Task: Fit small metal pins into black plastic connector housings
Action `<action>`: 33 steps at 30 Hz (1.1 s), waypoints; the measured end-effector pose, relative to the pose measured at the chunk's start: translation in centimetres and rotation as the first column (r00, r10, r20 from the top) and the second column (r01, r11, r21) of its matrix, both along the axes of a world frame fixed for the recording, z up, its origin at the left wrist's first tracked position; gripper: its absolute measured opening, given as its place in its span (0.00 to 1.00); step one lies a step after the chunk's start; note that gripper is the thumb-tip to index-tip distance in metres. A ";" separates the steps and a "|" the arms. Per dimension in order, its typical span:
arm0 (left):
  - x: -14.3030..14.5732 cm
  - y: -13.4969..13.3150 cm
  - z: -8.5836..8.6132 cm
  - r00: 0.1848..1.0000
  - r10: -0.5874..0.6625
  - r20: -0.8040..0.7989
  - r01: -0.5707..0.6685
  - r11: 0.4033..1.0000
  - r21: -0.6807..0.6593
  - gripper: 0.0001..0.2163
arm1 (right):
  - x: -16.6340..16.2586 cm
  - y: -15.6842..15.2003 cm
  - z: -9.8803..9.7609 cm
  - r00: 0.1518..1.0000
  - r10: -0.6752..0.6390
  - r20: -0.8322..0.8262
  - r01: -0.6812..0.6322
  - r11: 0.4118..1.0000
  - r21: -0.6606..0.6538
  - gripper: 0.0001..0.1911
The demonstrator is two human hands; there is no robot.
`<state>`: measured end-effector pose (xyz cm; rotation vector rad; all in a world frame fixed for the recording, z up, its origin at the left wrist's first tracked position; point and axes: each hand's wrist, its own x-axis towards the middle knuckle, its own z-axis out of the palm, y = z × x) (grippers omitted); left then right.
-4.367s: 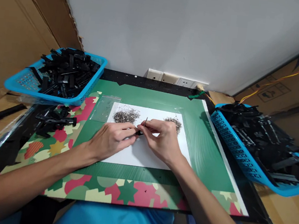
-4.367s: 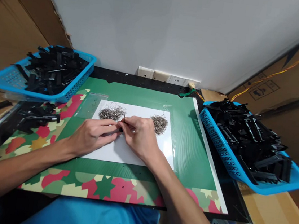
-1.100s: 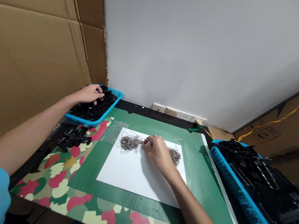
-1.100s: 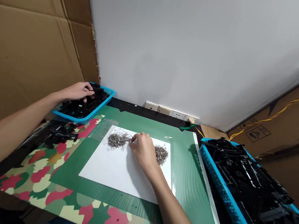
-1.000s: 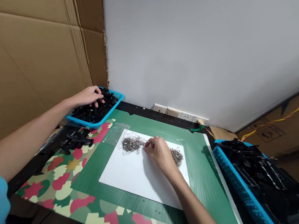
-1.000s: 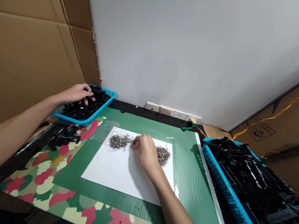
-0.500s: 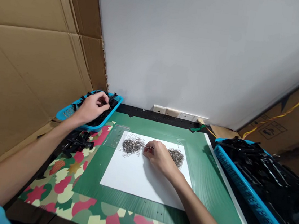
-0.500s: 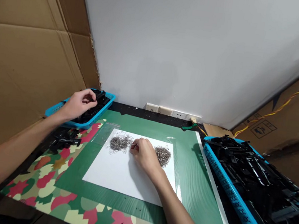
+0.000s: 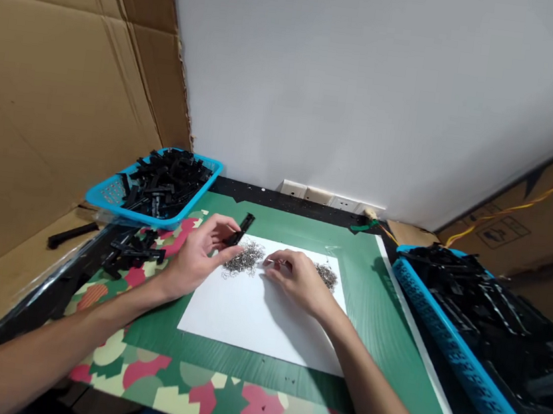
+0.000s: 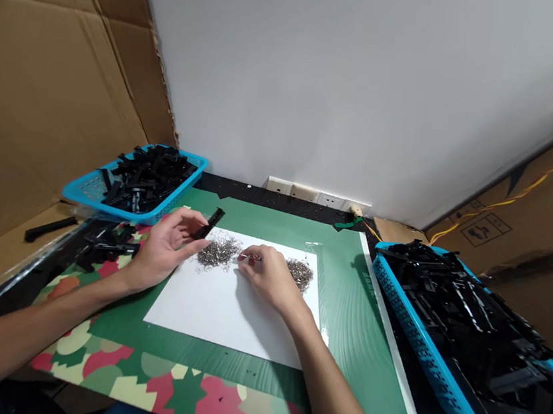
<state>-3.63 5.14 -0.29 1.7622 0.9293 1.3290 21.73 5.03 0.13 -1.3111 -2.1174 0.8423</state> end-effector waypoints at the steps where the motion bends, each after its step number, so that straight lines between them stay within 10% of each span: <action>1: -0.2 -0.1 -0.2 0.999 0.030 0.019 -0.030 1.000 0.000 0.15 | -0.1 0.0 0.0 1.000 -0.001 0.007 0.001 1.000 0.008 0.06; 33: 0.9 -3.2 -0.3 0.996 -0.008 -0.084 0.013 0.998 0.056 0.08 | 0.3 -0.3 0.0 0.998 0.026 0.053 -0.026 1.000 -0.001 0.03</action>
